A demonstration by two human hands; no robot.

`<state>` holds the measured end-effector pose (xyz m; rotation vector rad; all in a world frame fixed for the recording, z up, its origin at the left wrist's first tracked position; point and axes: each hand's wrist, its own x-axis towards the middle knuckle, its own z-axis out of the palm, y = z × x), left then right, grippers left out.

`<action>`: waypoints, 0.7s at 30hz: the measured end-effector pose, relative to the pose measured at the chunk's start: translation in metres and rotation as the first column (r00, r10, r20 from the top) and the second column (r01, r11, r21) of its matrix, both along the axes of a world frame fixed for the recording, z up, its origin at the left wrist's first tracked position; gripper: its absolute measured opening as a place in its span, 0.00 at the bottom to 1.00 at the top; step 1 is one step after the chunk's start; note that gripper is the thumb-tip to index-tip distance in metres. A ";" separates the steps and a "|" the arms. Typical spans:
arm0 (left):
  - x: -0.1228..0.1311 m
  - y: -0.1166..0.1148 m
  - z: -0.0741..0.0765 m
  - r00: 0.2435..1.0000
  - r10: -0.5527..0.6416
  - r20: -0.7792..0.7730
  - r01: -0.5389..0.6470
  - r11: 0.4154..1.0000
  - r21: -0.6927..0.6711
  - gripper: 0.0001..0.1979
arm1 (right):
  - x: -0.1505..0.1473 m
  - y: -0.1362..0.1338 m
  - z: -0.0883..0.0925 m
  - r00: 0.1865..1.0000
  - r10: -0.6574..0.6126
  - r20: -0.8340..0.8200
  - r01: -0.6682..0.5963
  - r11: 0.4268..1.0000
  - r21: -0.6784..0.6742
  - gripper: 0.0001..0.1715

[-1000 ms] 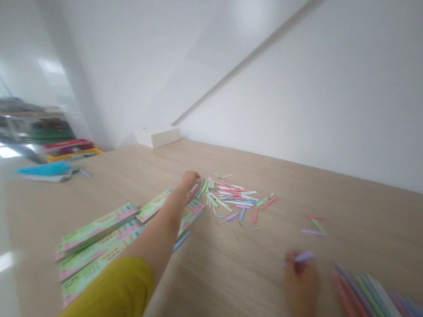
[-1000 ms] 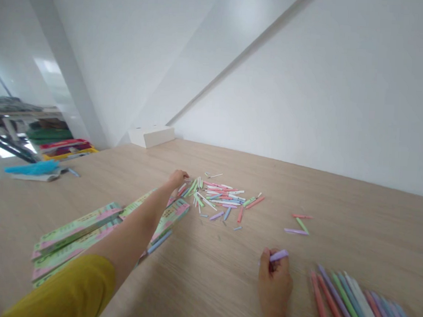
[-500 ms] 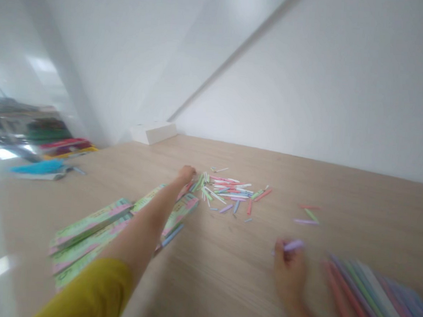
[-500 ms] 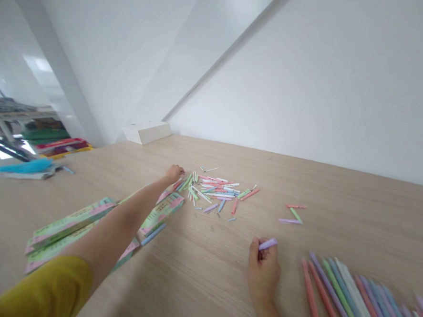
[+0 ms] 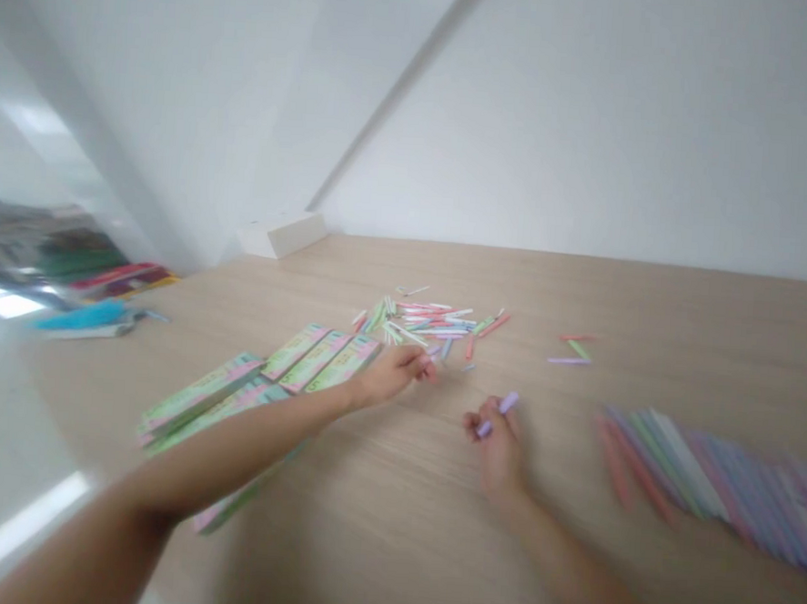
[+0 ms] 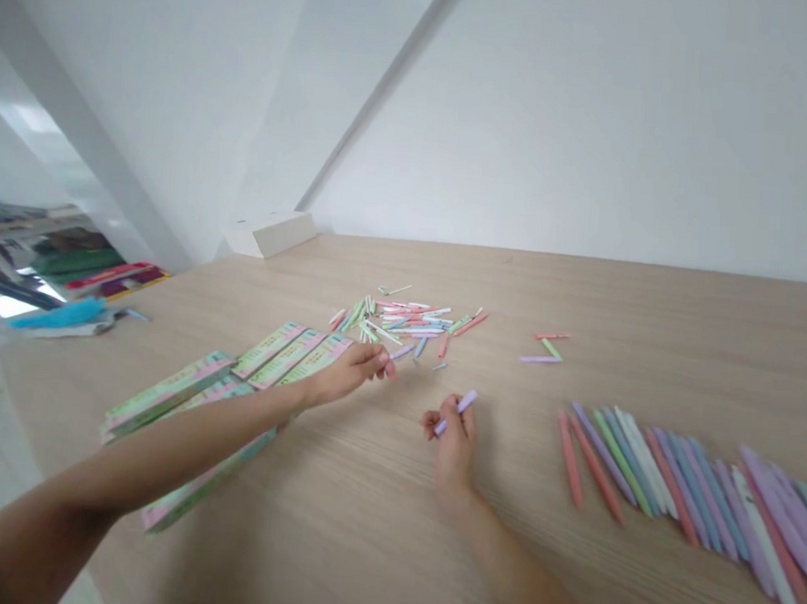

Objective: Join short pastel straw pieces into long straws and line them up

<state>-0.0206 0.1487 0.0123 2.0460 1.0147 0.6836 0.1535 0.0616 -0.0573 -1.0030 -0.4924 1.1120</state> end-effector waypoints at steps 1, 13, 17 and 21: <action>0.004 -0.019 -0.008 0.997 -0.035 0.073 0.041 0.995 -0.092 0.22 | -0.008 -0.008 0.002 0.999 0.053 -0.009 -0.053 0.999 0.009 0.21; 0.004 -0.108 -0.028 0.941 0.000 0.337 0.165 0.873 -0.459 0.26 | -0.049 -0.069 0.010 0.895 0.178 0.409 -0.242 0.964 0.109 0.18; -0.004 -0.116 -0.015 0.995 0.099 0.010 -0.094 0.967 -0.237 0.20 | -0.053 -0.073 0.010 0.882 0.210 0.423 -0.266 0.961 0.079 0.17; -0.009 -0.115 -0.005 0.971 0.139 -0.194 -0.144 0.990 -0.010 0.16 | -0.050 -0.070 0.011 0.871 0.217 0.442 -0.252 0.968 0.021 0.15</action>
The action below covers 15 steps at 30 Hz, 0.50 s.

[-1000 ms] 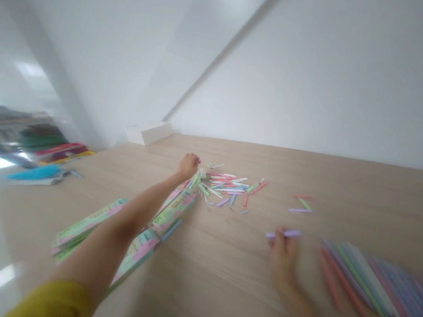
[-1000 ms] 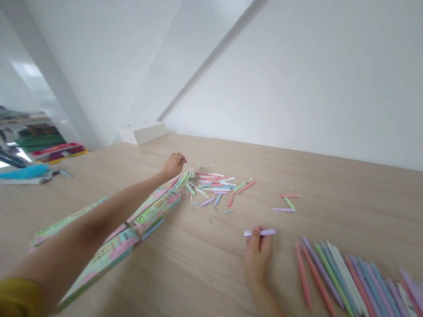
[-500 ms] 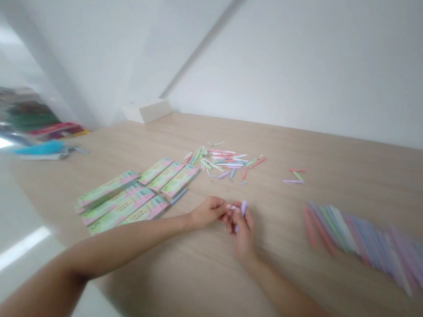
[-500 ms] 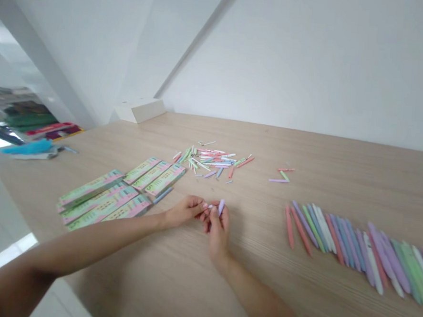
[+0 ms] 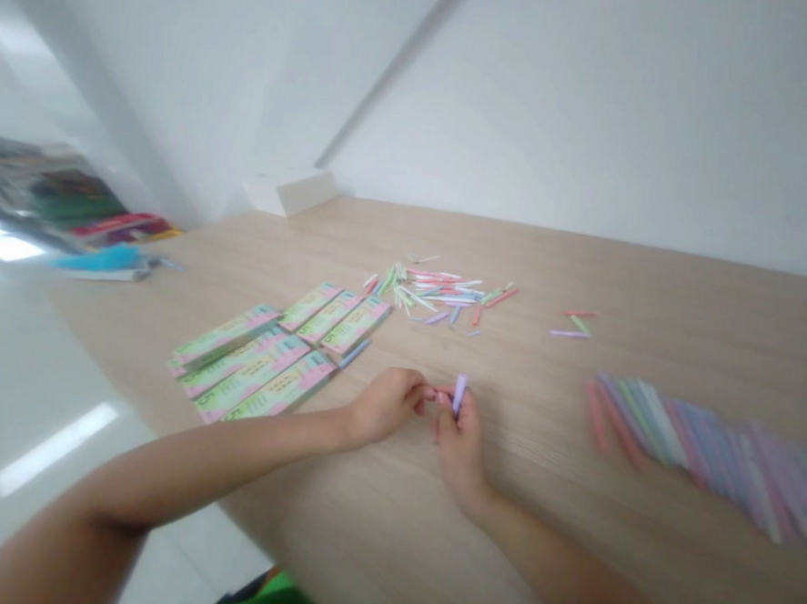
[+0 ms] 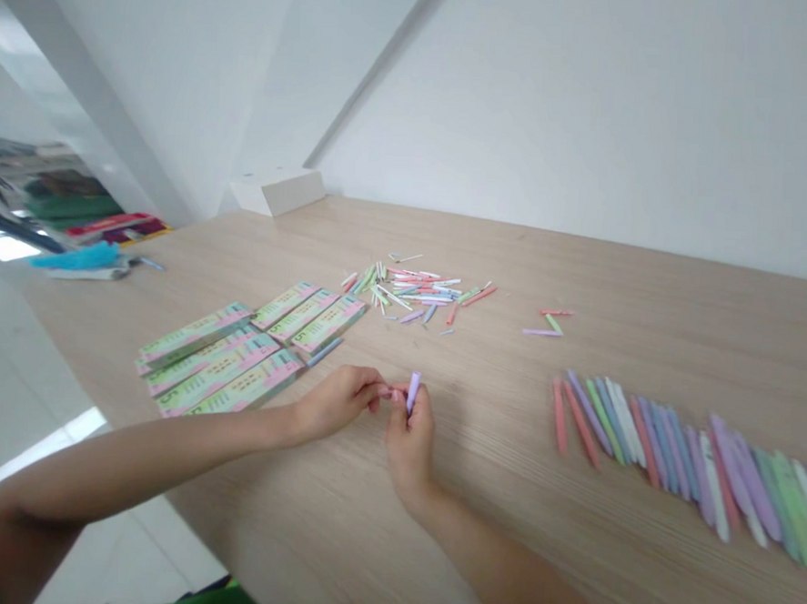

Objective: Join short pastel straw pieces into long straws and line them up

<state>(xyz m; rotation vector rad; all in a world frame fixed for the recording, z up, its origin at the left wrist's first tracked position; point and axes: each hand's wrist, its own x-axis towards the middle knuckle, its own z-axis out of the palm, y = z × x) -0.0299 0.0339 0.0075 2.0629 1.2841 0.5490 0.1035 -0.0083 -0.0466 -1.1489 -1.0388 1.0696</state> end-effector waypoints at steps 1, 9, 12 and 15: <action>-0.002 0.004 0.000 1.000 0.001 0.001 -0.001 1.000 0.020 0.15 | 0.002 0.003 0.000 1.000 -0.010 0.004 0.010 1.000 -0.013 0.15; -0.021 0.096 -0.038 0.931 0.363 0.041 -0.365 0.929 0.068 0.16 | 0.025 0.045 -0.010 0.988 0.010 -0.156 -0.026 0.994 -0.106 0.22; -0.012 0.117 -0.055 0.929 0.365 0.066 -0.371 0.917 0.144 0.15 | 0.044 0.063 -0.018 0.998 -0.061 -0.006 0.060 0.998 -0.035 0.24; 0.007 0.126 -0.067 0.972 0.227 0.054 -0.233 0.947 0.220 0.13 | 0.067 0.080 -0.023 0.979 -0.149 0.141 0.147 0.989 0.023 0.23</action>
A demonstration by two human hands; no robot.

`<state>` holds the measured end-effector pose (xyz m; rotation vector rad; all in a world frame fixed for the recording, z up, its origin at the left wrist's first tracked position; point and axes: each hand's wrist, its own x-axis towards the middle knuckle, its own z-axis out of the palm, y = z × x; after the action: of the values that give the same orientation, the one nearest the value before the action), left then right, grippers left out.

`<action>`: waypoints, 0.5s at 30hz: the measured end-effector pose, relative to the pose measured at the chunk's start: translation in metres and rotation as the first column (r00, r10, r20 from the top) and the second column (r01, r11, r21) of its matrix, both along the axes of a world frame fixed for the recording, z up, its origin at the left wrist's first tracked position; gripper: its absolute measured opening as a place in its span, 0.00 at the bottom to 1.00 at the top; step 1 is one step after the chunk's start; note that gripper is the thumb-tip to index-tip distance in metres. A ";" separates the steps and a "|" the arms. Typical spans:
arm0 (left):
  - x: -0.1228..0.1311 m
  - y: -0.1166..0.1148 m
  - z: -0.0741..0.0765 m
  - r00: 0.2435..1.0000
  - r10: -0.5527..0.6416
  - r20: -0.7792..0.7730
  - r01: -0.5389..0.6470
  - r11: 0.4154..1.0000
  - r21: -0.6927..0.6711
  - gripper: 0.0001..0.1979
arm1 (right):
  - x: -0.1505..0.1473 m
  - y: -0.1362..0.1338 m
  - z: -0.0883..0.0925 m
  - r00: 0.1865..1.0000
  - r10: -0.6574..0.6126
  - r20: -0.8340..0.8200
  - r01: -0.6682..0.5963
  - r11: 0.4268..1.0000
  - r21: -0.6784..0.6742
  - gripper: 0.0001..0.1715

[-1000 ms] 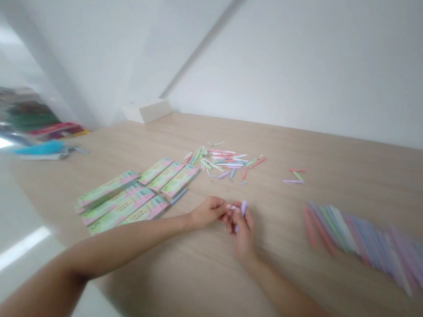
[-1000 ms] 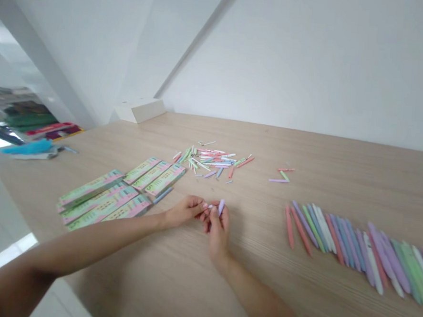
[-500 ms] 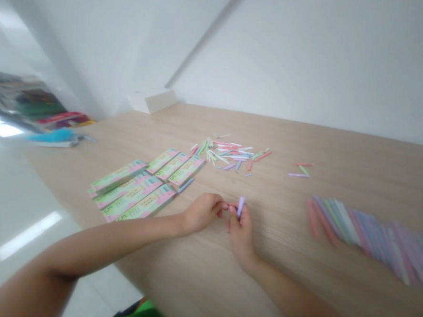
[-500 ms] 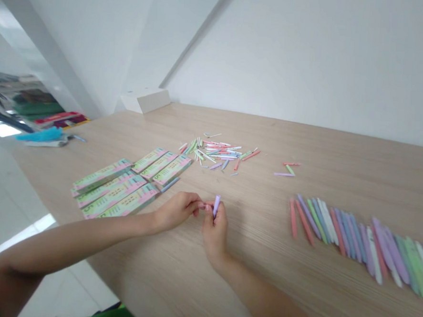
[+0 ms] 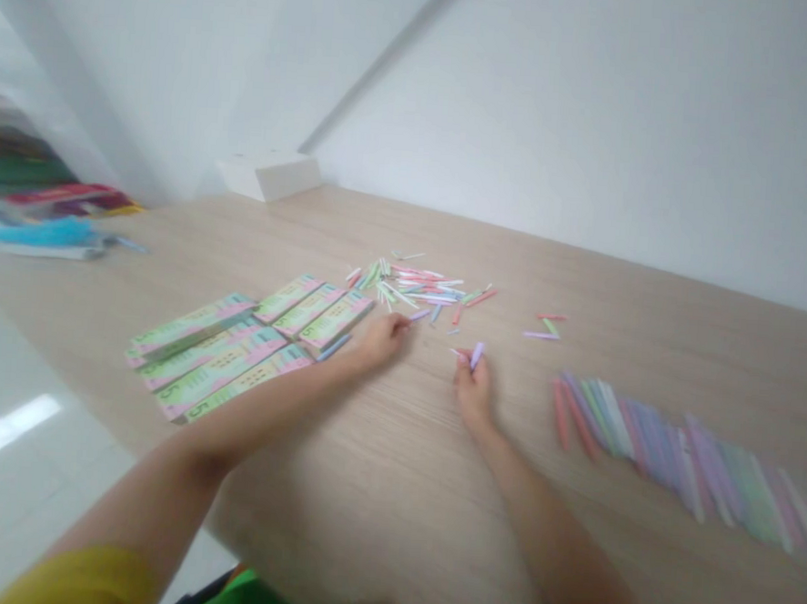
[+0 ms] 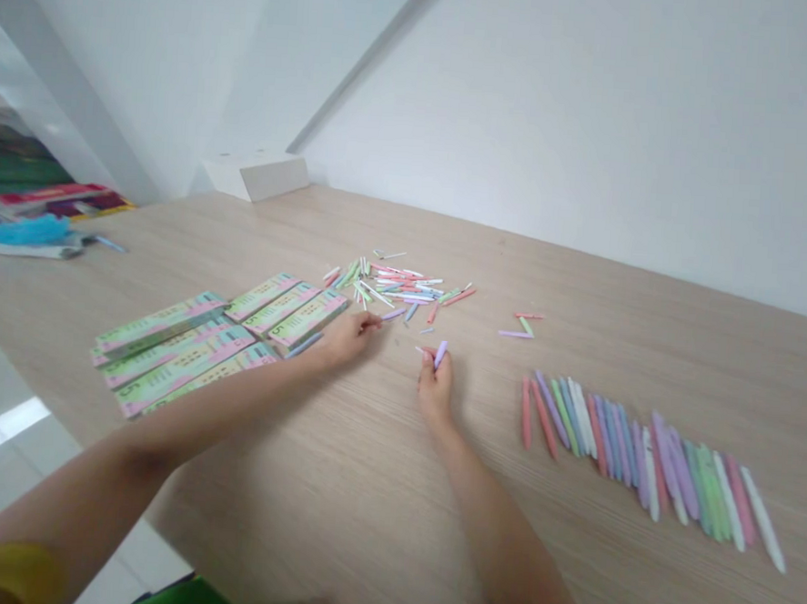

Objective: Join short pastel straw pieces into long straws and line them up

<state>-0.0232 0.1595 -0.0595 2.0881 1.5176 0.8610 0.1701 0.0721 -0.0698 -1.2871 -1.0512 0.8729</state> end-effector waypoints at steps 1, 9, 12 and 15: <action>0.006 0.002 -0.003 0.998 -0.065 -0.023 0.066 0.997 0.030 0.13 | 0.006 0.005 -0.002 1.000 -0.013 0.020 0.013 1.000 0.004 0.22; 0.023 0.026 -0.007 0.822 -0.340 -0.456 0.467 0.861 0.200 0.08 | 0.017 0.017 -0.011 0.997 -0.033 0.072 0.031 0.999 0.026 0.22; 0.022 0.029 -0.008 0.784 -0.294 -0.547 0.451 0.875 0.176 0.08 | 0.016 0.015 -0.010 0.994 -0.002 0.110 0.002 1.000 -0.004 0.25; 0.019 0.028 -0.010 0.783 -0.272 -0.560 0.421 0.894 0.154 0.10 | 0.016 0.012 -0.006 0.990 0.009 0.139 -0.011 1.000 0.010 0.27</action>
<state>-0.0044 0.1871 -0.0694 2.8726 1.2092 0.3773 0.1863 0.0838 -0.0762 -1.3494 -1.1711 0.7926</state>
